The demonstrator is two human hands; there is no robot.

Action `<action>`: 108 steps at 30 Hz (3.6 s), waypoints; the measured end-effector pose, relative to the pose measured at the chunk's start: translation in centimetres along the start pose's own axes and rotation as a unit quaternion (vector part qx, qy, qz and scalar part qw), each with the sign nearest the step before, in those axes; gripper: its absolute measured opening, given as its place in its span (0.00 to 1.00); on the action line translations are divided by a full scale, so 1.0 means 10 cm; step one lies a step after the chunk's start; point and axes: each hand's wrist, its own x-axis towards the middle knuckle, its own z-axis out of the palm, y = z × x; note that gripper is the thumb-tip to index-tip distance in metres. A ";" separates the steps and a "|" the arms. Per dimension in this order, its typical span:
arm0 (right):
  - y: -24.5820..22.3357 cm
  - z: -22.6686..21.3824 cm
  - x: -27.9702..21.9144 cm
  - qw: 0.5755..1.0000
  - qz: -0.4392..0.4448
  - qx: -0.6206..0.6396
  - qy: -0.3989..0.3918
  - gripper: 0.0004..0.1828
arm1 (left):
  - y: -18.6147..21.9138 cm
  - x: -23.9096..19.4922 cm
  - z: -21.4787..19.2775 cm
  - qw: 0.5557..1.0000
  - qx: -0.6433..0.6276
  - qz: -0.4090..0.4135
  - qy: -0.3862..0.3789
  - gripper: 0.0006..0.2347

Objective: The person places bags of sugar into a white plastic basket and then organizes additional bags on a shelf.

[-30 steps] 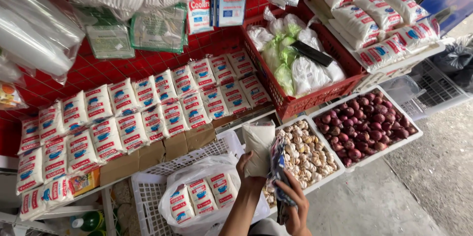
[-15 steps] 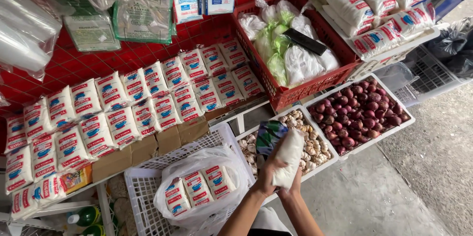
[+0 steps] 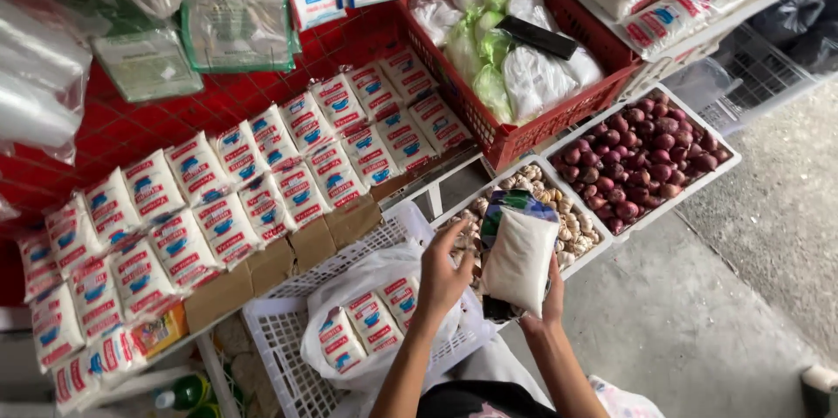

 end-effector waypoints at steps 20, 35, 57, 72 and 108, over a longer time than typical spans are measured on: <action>0.73 1.39 -0.75 0.769 -0.199 -0.595 -0.124 0.32 | -1.09 0.01 0.08 0.824 -0.545 -0.127 -0.087 0.28; 0.62 1.16 -1.24 0.517 -0.283 -0.773 -0.234 0.31 | -1.86 -0.22 0.30 0.801 -0.592 -0.084 0.023 0.27; 0.63 1.51 -0.83 0.423 -0.385 -0.804 -0.163 0.40 | -1.49 -0.26 0.23 0.553 -0.784 -0.238 -0.150 0.25; 0.51 1.80 -0.14 0.546 -0.329 -0.756 -0.146 0.26 | -1.01 -0.37 -0.22 0.642 -0.712 -0.262 -0.113 0.28; 2.05 1.48 1.65 0.124 -0.109 -0.793 -0.587 0.53 | -1.34 -0.99 -0.87 0.577 -0.771 -0.063 0.261 0.23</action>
